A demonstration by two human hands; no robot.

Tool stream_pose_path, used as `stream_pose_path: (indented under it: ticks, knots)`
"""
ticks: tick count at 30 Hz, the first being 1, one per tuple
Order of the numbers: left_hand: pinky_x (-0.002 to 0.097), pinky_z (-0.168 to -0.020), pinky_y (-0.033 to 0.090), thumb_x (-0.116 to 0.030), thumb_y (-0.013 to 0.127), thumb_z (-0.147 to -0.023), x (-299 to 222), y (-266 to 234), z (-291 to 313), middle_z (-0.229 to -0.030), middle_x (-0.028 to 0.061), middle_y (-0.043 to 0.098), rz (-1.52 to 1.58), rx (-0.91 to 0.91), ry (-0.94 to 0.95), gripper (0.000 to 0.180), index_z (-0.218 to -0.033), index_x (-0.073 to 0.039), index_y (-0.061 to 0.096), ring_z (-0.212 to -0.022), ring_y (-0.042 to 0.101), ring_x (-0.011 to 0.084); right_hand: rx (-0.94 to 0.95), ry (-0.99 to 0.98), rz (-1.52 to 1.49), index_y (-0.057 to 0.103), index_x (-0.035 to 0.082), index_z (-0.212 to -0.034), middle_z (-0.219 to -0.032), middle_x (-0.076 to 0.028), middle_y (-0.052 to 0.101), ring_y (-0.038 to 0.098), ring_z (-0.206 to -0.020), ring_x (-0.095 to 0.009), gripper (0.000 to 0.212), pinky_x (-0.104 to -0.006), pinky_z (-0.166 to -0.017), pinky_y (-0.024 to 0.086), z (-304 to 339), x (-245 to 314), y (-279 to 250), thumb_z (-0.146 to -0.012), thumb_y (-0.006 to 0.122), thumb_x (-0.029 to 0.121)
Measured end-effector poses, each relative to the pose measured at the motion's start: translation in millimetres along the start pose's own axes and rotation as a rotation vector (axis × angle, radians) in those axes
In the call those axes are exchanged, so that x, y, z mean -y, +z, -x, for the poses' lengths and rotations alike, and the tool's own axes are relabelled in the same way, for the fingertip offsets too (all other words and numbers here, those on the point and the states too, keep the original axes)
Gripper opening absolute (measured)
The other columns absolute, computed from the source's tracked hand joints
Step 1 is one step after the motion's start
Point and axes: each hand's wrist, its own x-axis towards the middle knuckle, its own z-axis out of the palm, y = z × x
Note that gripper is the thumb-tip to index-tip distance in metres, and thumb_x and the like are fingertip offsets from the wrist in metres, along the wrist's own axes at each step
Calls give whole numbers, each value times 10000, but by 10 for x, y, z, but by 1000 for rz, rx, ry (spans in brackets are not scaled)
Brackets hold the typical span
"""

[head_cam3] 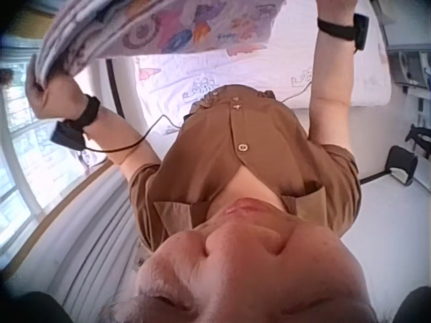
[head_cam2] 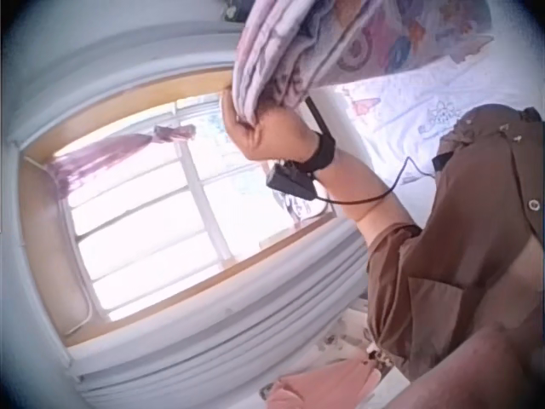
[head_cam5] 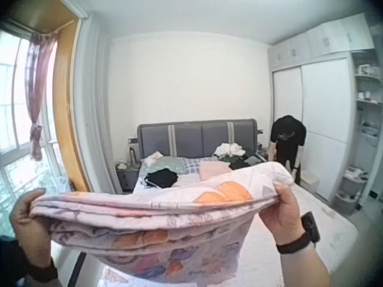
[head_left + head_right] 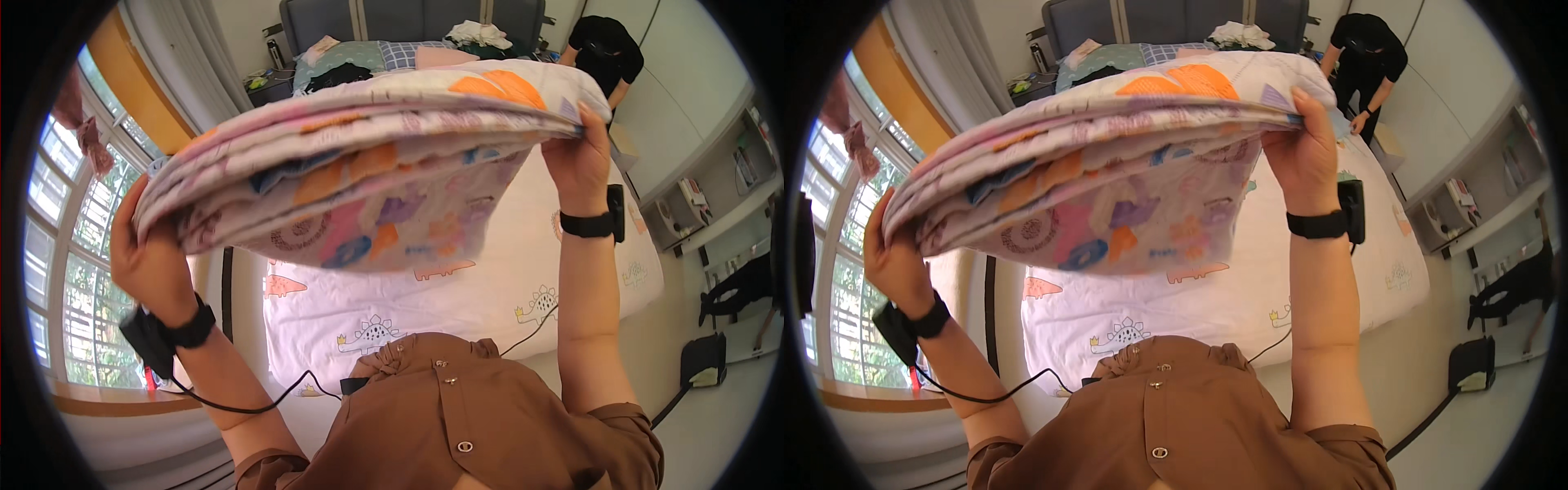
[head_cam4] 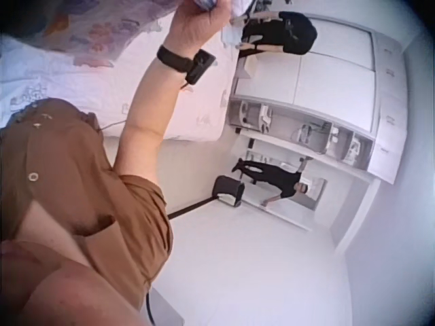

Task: Folding a colorful patterned blanket on a bed.

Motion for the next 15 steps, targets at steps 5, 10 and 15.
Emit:
stream_pose_path:
  ticks: [5,10,15]
  knots:
    - [282,-747,441,34,586,-665,0,-186,890,-891,106,584,-296,29,-11,282,-944,3,562,-819,558,188,-186,80,223,355,-17,-1166,-1161,-109,447,439,-1070,-218,488,-353,-899,363,939,20,-191,-752,510,189]
    - [344,-715,434,57,569,-551,551,-598,2440,-904,143,547,-452,625,-189,386,-927,-26,570,-835,533,283,-601,516,179,449,-22,-1065,-1010,-91,532,534,-909,-199,365,-336,-788,439,2457,-458,-903,-711,490,60]
    - [365,-687,432,-68,635,-578,1221,-976,3906,-791,171,541,-533,1135,-548,382,-953,-50,568,-760,519,321,-1020,1222,235,518,0,-848,-762,-58,555,559,-692,-194,181,-338,-609,465,3950,-1177,-1794,-674,532,49]
